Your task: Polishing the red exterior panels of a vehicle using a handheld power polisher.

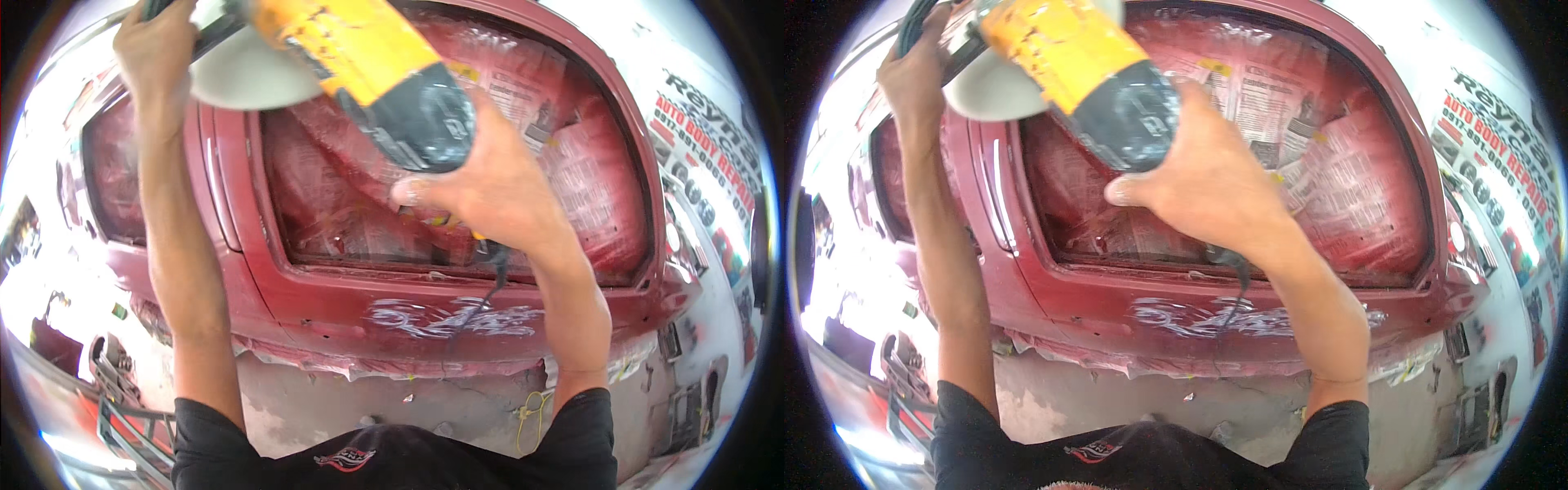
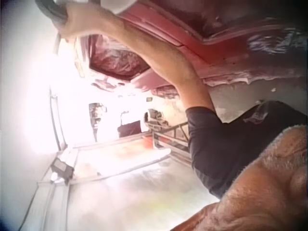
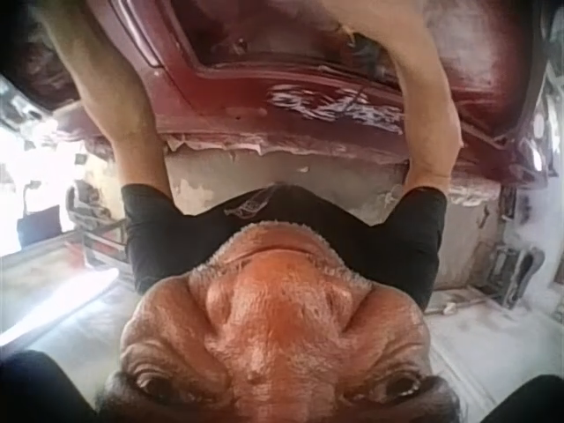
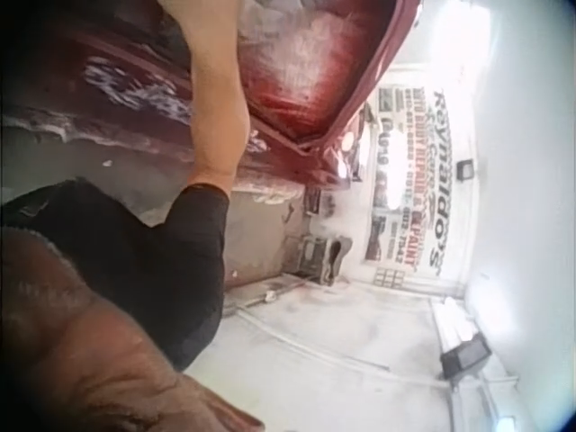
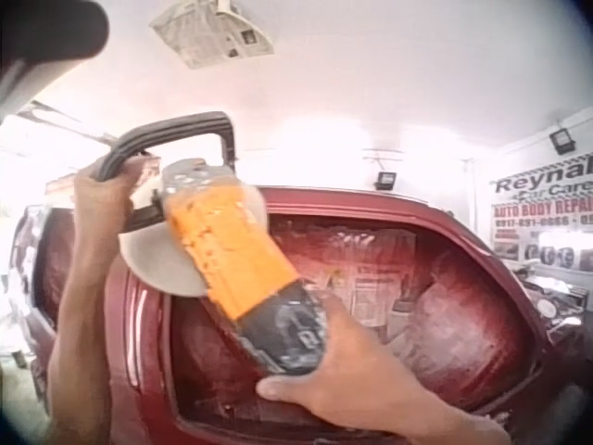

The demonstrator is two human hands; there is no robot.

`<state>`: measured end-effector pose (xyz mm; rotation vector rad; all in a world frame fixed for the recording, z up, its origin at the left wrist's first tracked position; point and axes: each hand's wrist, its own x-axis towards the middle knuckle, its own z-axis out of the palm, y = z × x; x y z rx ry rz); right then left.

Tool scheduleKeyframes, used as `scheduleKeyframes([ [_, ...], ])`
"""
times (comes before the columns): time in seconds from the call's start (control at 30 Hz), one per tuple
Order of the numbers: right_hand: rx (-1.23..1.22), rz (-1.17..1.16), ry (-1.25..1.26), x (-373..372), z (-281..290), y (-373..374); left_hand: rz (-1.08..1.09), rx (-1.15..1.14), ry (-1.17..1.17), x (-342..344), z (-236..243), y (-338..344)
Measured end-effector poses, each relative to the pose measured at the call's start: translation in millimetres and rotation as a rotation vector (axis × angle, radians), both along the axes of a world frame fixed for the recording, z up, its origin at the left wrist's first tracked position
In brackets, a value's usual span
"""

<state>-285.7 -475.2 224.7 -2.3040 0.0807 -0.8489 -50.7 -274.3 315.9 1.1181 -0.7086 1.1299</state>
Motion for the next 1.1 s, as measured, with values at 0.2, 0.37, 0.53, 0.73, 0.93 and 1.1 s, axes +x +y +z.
scheduleKeyframes([
  [0.2, -0.008, 0.025, -0.176, -13.0, -23.8, -5.7, -0.018, 0.132, -0.018, -2.1, 19.2, 1.1],
  [0.37, 0.139, -0.067, -0.118, -58.0, -48.9, -28.0, -0.069, 0.189, -0.146, -51.3, 12.7, -62.6],
  [0.53, 0.346, -0.14, -0.16, -118.1, -71.7, -57.5, -0.118, 0.232, -0.335, -149.3, -1.0, -156.5],
  [0.73, 0.403, -0.286, -0.216, -183.5, -99.3, -88.3, -0.235, 0.268, -0.452, -223.9, -6.1, -236.9],
  [0.93, 0.637, -0.374, -0.386, -227.1, -145.8, -106.4, -0.53, 0.614, -0.317, -257.9, -26.9, -266.9],
  [1.1, 0.55, -0.533, -0.267, -248.3, -145.6, -91.8, -0.528, 0.377, -0.369, -241.3, -53.2, -284.8],
])
